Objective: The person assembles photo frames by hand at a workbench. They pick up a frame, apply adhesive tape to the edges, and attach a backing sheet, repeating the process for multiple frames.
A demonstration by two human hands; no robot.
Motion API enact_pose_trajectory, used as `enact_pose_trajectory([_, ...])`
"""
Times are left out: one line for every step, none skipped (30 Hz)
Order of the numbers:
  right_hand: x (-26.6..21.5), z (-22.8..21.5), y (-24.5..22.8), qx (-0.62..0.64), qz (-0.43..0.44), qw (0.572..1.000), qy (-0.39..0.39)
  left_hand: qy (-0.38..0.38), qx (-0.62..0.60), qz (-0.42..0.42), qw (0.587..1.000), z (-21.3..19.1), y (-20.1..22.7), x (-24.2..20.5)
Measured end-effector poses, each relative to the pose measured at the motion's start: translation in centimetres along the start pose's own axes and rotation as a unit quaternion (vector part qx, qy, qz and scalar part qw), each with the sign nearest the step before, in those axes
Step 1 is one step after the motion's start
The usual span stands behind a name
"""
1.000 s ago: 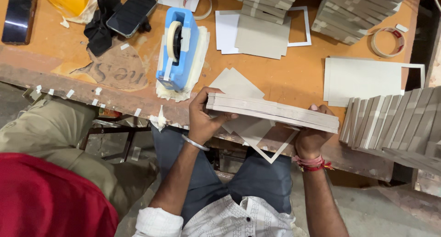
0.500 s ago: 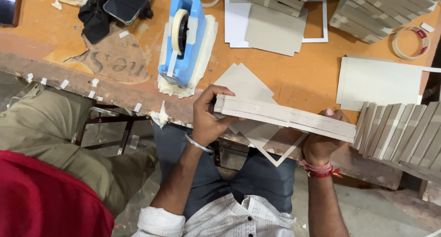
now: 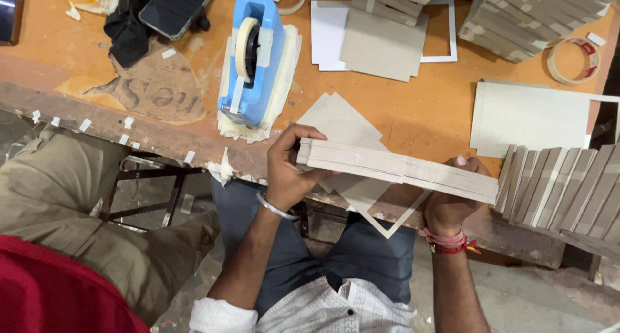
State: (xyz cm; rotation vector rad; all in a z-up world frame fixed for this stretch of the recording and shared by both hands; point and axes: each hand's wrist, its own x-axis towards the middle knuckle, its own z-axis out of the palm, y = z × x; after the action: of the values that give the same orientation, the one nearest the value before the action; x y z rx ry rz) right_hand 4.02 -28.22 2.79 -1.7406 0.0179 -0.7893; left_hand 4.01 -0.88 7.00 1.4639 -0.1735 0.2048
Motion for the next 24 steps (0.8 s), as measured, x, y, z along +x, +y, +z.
enact_pose_trajectory([-0.1,-0.1,-0.3,0.012,-0.001,1.0,-0.003,0.002,0.012,-0.005,1.0,0.0,0.1,-0.2])
enact_pose_trajectory([-0.1,0.0,-0.5,0.026,-0.005,1.0,-0.005,0.003,0.024,-0.004,1.0,-0.1,0.2,-0.2])
enact_pose_trajectory([-0.1,0.0,-0.7,0.04,-0.01,0.999,-0.006,0.005,0.036,-0.004,0.999,0.0,0.4,-0.2])
enact_pose_trajectory([0.1,0.0,-0.8,0.025,-0.017,1.0,-0.007,0.009,0.031,-0.005,0.999,0.1,0.4,-0.1])
enact_pose_trajectory([0.3,0.0,-0.9,0.01,-0.023,1.0,-0.006,0.013,0.027,-0.005,1.0,0.2,0.5,0.1])
enact_pose_trajectory([0.3,0.2,-0.9,-0.004,-0.027,1.0,-0.006,0.016,0.024,-0.007,1.0,0.2,0.6,0.2])
enact_pose_trajectory([0.4,0.4,-0.9,0.031,-0.014,0.999,-0.002,0.016,0.025,-0.009,1.0,0.1,0.7,0.3])
enact_pose_trajectory([0.3,0.2,-1.0,0.063,0.0,0.998,0.0,0.017,0.024,-0.015,0.999,0.3,0.7,0.2])
enact_pose_trajectory([0.2,0.1,-0.9,0.096,0.015,0.995,0.001,0.018,0.023,-0.021,0.999,0.3,0.7,0.1])
enact_pose_trajectory([0.2,0.0,-0.9,0.082,0.005,0.997,0.0,0.021,0.033,-0.018,0.999,0.4,0.7,0.0])
enact_pose_trajectory([0.1,0.0,-0.8,0.068,-0.005,0.998,-0.001,0.024,0.043,-0.014,0.999,0.4,0.7,-0.1])
enact_pose_trajectory([0.2,0.0,-0.8,0.054,-0.017,0.998,0.0,0.026,0.053,-0.007,0.998,0.4,0.6,0.1])
enact_pose_trajectory([0.3,0.1,-0.7,0.056,-0.001,0.998,0.009,0.029,0.048,-0.014,0.998,0.4,0.6,0.2])
enact_pose_trajectory([0.3,0.2,-0.8,0.058,0.015,0.998,0.018,0.031,0.041,-0.022,0.998,0.4,0.6,0.2])
enact_pose_trajectory([0.4,0.3,-0.8,0.059,0.03,0.997,0.026,0.033,0.035,-0.03,0.998,0.5,0.6,0.4])
enact_pose_trajectory([0.4,0.4,-0.8,0.06,0.025,0.998,0.026,0.034,0.034,-0.033,0.998,0.5,0.7,0.4])
enact_pose_trajectory([0.3,0.5,-0.9,0.06,0.02,0.998,0.025,0.035,0.034,-0.037,0.998,0.5,0.7,0.5])
enact_pose_trajectory([0.3,0.4,-0.9,0.059,0.017,0.998,0.023,0.037,0.033,-0.043,0.998,0.6,0.7,0.4])
enact_pose_trajectory([0.2,0.3,-0.8,0.076,0.026,0.996,0.024,0.033,0.028,-0.037,0.998,0.6,0.6,0.3])
enact_pose_trajectory([0.3,0.3,-0.5,0.091,0.028,0.995,0.026,0.03,0.022,-0.032,0.999,0.6,0.5,0.4])
enact_pose_trajectory([0.3,0.2,-0.2,0.096,0.034,0.994,0.025,0.026,0.016,-0.026,0.999,0.6,0.3,0.3])
enact_pose_trajectory([0.5,0.3,0.3,0.095,0.037,0.994,0.025,0.031,0.01,-0.036,0.999,0.6,0.2,0.3])
enact_pose_trajectory([0.8,0.3,0.8,0.092,0.038,0.995,0.022,0.036,0.004,-0.045,0.998,0.6,0.2,0.2])
enact_pose_trajectory([1.0,0.3,1.3,0.087,0.041,0.995,0.019,0.04,-0.002,-0.055,0.998,0.6,0.1,0.2])
